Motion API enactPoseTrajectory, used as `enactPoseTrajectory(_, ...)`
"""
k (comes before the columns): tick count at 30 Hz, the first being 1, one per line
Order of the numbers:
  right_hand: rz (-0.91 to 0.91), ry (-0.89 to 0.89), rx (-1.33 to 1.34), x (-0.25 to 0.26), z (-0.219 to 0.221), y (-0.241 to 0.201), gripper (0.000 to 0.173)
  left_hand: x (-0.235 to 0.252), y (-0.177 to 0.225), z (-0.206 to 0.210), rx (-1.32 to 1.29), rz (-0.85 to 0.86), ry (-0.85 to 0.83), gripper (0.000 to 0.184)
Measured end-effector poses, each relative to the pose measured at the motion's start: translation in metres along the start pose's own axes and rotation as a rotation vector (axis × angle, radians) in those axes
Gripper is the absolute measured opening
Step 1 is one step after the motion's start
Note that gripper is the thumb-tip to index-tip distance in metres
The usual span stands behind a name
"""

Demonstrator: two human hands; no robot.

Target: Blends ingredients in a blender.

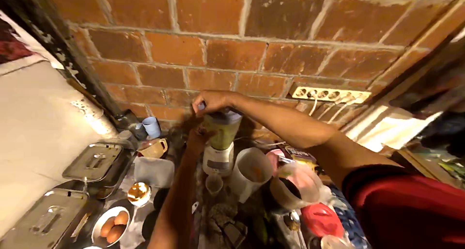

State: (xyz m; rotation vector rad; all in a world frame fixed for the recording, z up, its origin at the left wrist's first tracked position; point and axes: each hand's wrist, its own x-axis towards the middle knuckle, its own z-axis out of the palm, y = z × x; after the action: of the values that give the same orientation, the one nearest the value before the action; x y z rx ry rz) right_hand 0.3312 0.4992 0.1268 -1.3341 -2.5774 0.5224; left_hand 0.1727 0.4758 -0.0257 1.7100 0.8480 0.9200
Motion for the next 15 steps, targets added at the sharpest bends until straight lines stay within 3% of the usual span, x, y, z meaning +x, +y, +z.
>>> enactPoseTrajectory(5, -0.224, 0.09, -0.124, 0.011, 0.018, 0.018, 0.027, 0.003, 0.0, 0.007, -0.026, -0.101, 0.03, 0.028)
enactPoseTrajectory(9, -0.063, 0.072, -0.122, 0.006, 0.014, 0.012, 0.028, 0.003, 0.0, 0.011, -0.026, -0.062, 0.056, 0.021)
enactPoseTrajectory(15, -0.099, 0.049, -0.067, 0.003, 0.009, 0.011, 0.027, -0.004, -0.01, 0.021, -0.038, 0.058, 0.094, 0.018)
